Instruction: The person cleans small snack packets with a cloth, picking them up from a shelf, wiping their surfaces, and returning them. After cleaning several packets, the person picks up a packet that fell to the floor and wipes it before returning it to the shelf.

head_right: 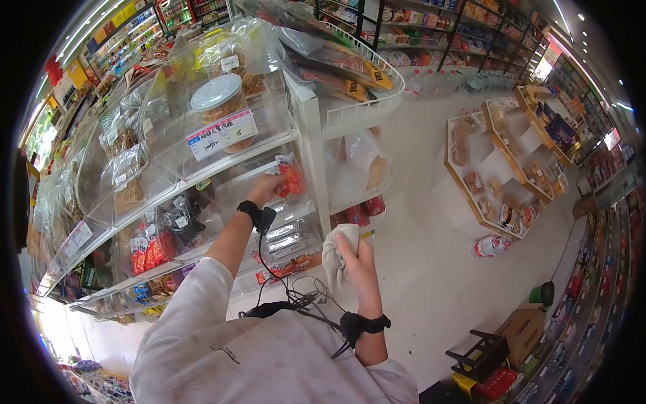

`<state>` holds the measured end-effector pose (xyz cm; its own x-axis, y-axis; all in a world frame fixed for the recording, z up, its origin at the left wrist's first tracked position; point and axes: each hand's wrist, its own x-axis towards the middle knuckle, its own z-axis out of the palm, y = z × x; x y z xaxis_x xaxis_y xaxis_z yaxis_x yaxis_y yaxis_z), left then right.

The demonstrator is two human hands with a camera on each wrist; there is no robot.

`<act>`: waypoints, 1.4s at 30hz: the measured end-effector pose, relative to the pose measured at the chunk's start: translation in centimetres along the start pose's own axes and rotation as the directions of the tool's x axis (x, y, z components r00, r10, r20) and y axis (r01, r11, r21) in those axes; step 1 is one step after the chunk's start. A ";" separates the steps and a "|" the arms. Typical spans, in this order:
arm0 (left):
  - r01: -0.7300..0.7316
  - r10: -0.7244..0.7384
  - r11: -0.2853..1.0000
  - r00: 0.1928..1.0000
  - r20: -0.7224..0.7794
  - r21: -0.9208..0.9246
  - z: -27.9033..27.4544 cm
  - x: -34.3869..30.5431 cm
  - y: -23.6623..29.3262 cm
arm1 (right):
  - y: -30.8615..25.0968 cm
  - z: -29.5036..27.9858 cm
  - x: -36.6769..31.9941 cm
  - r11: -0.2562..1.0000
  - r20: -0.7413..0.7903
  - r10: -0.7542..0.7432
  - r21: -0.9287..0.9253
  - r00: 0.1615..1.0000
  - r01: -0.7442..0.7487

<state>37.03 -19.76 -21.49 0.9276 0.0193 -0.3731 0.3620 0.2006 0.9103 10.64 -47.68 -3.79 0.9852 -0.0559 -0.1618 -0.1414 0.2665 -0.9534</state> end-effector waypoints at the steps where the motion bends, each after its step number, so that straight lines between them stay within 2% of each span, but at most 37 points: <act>1: -0.001 -0.001 0.993 1.000 0.016 0.118 0.0 0.3 -0.3 | 0.0 0.0 -0.1 1.000 -0.004 -0.007 0.003 1.000 0.007; 2: 0.012 -0.005 0.968 1.000 -0.029 0.249 -0.1 0.7 -0.6 | 0.0 0.0 -0.3 1.000 -0.008 -0.010 0.005 1.000 0.010; 5: 0.076 -0.036 0.918 0.993 -0.109 0.389 0.9 -1.5 1.9 | -0.5 0.0 -0.7 1.000 0.009 0.007 0.008 1.000 -0.007; 7: 0.008 0.003 0.910 1.000 -0.025 0.415 0.3 -2.8 2.8 | 0.2 0.1 -0.7 1.000 0.001 0.016 -0.001 1.000 -0.016; 11: -0.094 0.093 0.917 0.995 0.020 0.387 -0.7 -5.5 4.5 | 0.5 1.6 -0.9 0.999 0.043 0.033 -0.014 0.999 -0.032; 14: -0.189 0.211 0.948 0.976 -0.062 0.256 -3.1 -3.0 1.8 | 1.4 2.8 -0.6 0.999 0.074 0.053 -0.010 0.996 -0.053; 17: -0.227 0.337 0.897 0.907 -0.254 0.379 -5.7 -0.2 -0.3 | 2.4 5.3 0.1 0.990 0.065 0.091 0.103 0.994 -0.097; 20: -0.344 0.463 0.873 0.809 -0.363 0.346 -5.3 -2.3 0.5 | 2.9 7.2 0.3 0.992 0.068 0.100 0.073 0.993 -0.105; 23: -0.401 0.577 0.799 0.721 -0.384 0.448 -3.7 -8.3 4.4 | 4.8 8.4 1.3 0.995 0.137 0.094 0.010 0.986 -0.096; 24: -0.389 0.605 0.748 0.732 -0.313 0.538 -4.2 -8.2 4.5 | 4.9 9.0 1.2 0.997 0.124 0.073 -0.001 0.990 -0.074; 27: -0.431 0.639 0.718 0.720 -0.270 0.547 -4.9 -9.2 4.5 | 5.2 10.8 1.0 0.999 0.077 0.032 0.017 0.996 -0.033; 30: -0.538 0.560 0.825 0.820 -0.121 0.171 -4.4 -16.1 7.9 | 4.8 12.0 1.5 0.997 -0.014 0.017 0.079 1.000 -0.016; 32: -0.475 0.476 0.880 0.879 -0.032 0.021 -3.2 -20.6 9.6 | 4.2 13.7 1.4 0.998 -0.118 -0.010 0.058 0.993 0.017; 33: -0.435 0.436 0.899 0.900 0.019 -0.050 -2.7 -22.3 10.1 | 4.5 14.2 1.8 0.999 -0.034 -0.038 -0.006 0.999 0.038; 35: -0.386 0.382 0.919 0.922 0.059 0.075 -2.5 -25.1 10.3 | 5.7 15.0 2.5 0.988 0.147 -0.069 -0.129 0.987 0.088; 36: -0.364 0.358 0.921 0.931 0.073 0.139 -2.6 -26.1 10.3 | 6.1 15.6 2.3 0.983 0.163 -0.100 -0.137 0.981 0.123; 39: -0.441 0.455 0.875 0.890 -0.027 0.200 -3.3 -28.4 10.7 | 6.3 17.4 1.8 0.967 0.185 -0.182 -0.145 0.966 0.210; 41: -0.492 0.494 0.869 0.869 -0.022 0.056 -3.6 -29.9 10.5 | 5.9 18.2 1.2 0.964 0.158 -0.207 -0.137 0.966 0.229; 42: -0.505 0.504 0.863 0.863 -0.039 -0.011 -3.7 -30.7 10.4 | 5.7 18.4 0.8 0.965 0.177 -0.162 -0.175 0.971 0.193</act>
<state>12.02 -14.63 -1.21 0.9791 0.1564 0.1302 -0.1571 0.1742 0.9721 12.39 -28.46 -4.67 0.9964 0.0728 0.0428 0.0371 0.0777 -0.9963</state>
